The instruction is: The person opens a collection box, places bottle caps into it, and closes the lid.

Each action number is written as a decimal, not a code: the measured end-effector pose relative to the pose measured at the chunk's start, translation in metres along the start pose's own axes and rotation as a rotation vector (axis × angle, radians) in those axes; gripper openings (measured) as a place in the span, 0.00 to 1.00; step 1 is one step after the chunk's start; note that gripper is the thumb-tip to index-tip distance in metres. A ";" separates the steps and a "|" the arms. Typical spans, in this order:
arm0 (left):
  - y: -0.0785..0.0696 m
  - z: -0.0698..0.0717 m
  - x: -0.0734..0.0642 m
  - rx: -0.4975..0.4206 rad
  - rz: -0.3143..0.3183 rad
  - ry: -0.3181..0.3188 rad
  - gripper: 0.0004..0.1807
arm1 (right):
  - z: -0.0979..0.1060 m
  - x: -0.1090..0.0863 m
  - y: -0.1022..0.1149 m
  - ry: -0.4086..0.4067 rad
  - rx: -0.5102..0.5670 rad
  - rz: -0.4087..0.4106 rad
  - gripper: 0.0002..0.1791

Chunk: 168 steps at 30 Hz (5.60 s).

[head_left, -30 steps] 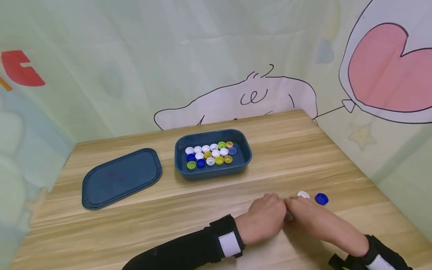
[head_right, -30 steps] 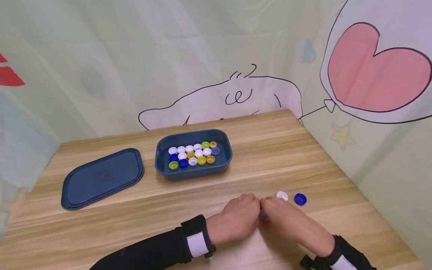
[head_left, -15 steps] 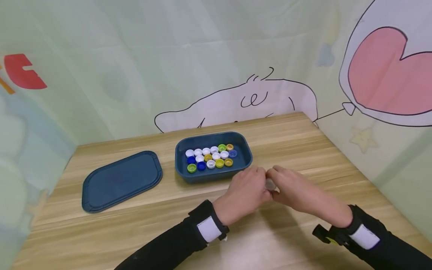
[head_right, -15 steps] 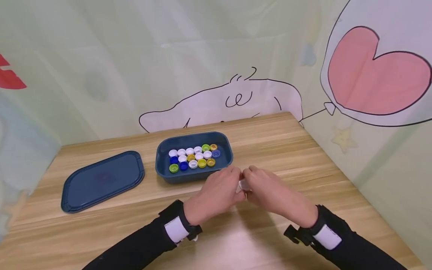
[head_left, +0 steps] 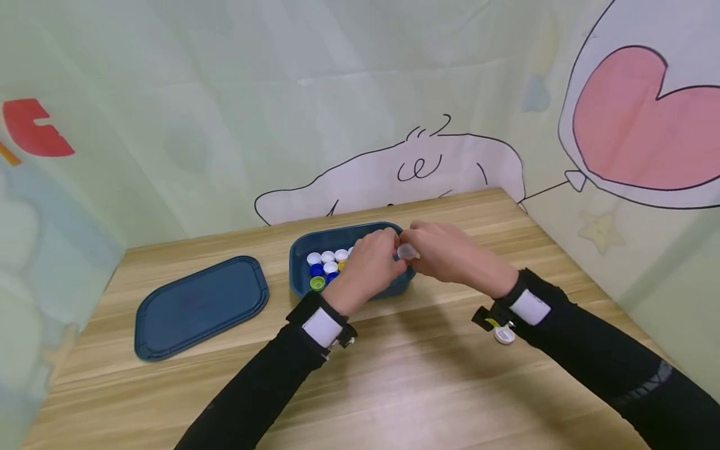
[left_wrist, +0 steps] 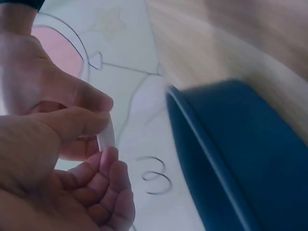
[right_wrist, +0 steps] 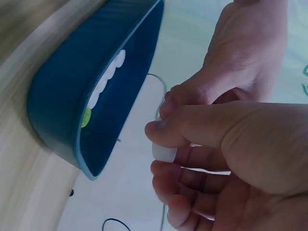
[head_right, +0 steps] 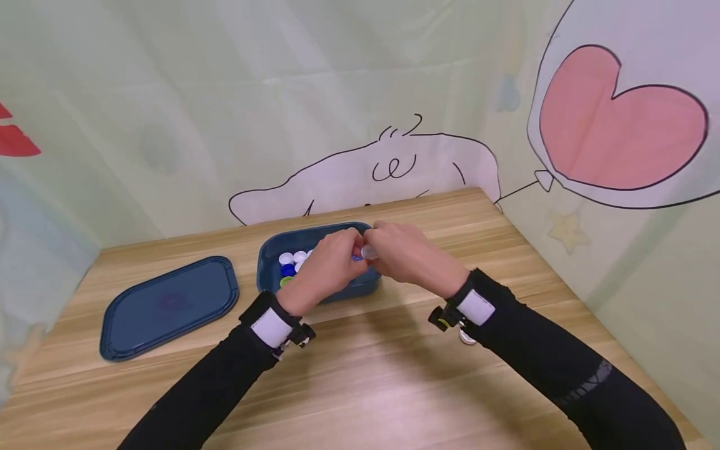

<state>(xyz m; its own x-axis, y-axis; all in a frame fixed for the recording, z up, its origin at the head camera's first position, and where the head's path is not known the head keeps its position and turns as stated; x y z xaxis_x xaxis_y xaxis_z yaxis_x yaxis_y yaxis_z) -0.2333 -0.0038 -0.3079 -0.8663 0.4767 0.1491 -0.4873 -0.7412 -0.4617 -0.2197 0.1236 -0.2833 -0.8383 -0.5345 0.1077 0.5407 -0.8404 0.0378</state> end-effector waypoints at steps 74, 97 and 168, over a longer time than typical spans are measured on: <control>0.016 -0.028 0.003 0.027 -0.028 -0.124 0.10 | -0.022 -0.007 -0.017 -0.101 -0.195 0.087 0.11; -0.079 -0.115 -0.022 0.227 -0.250 0.161 0.15 | -0.045 -0.133 -0.052 0.234 -0.051 -0.222 0.27; 0.038 -0.015 0.003 -0.104 0.059 -0.028 0.05 | -0.030 0.034 0.003 0.049 0.045 0.193 0.03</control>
<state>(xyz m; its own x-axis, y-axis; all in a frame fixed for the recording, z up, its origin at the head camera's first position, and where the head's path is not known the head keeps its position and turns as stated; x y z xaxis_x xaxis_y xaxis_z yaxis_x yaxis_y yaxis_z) -0.2529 -0.0234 -0.3382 -0.8966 0.4194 0.1423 -0.4226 -0.7141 -0.5581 -0.2492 0.1005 -0.3089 -0.7205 -0.6901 0.0684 0.6935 -0.7174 0.0658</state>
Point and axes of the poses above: each hand's wrist, its own x-axis towards the middle knuckle, its own z-axis out of the back of the hand, y = z × x, the point moved 3 cm from there along x, towards the middle knuckle, and after that the axes turned 3 degrees about z, right-handed, at the moved point
